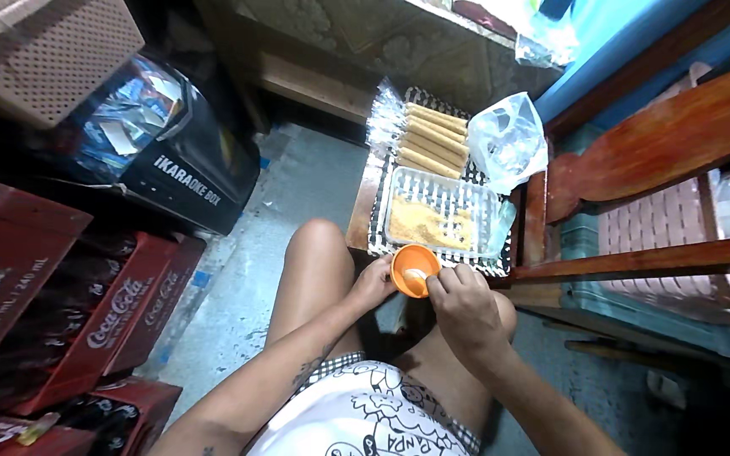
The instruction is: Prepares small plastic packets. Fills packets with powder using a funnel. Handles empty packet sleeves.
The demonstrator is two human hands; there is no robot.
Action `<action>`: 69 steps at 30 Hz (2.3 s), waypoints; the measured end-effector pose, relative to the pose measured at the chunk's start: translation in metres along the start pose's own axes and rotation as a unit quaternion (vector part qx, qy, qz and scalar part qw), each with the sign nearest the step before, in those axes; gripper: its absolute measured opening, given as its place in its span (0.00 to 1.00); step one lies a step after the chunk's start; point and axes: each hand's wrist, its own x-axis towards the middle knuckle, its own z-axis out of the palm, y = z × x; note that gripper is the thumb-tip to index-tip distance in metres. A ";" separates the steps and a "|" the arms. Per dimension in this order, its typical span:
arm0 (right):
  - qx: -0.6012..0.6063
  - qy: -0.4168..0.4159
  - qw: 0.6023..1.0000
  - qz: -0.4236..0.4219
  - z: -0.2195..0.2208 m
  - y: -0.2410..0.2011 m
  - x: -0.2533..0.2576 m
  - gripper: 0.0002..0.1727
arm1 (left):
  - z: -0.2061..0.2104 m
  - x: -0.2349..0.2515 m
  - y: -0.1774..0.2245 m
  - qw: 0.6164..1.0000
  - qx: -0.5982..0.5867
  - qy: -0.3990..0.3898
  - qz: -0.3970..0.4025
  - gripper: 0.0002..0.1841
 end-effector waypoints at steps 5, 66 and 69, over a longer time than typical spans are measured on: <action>-0.021 0.041 0.999 -0.003 -0.012 0.001 0.000 0.07 | 0.000 0.001 0.001 1.000 -0.001 0.000 0.000 0.08; 0.229 -0.137 0.939 0.217 -0.027 0.065 0.010 0.09 | 0.001 0.000 -0.001 1.000 0.008 -0.006 -0.012 0.08; 0.095 -0.035 0.992 0.081 -0.002 0.029 -0.002 0.05 | 0.002 0.000 -0.002 1.000 0.019 0.003 0.002 0.09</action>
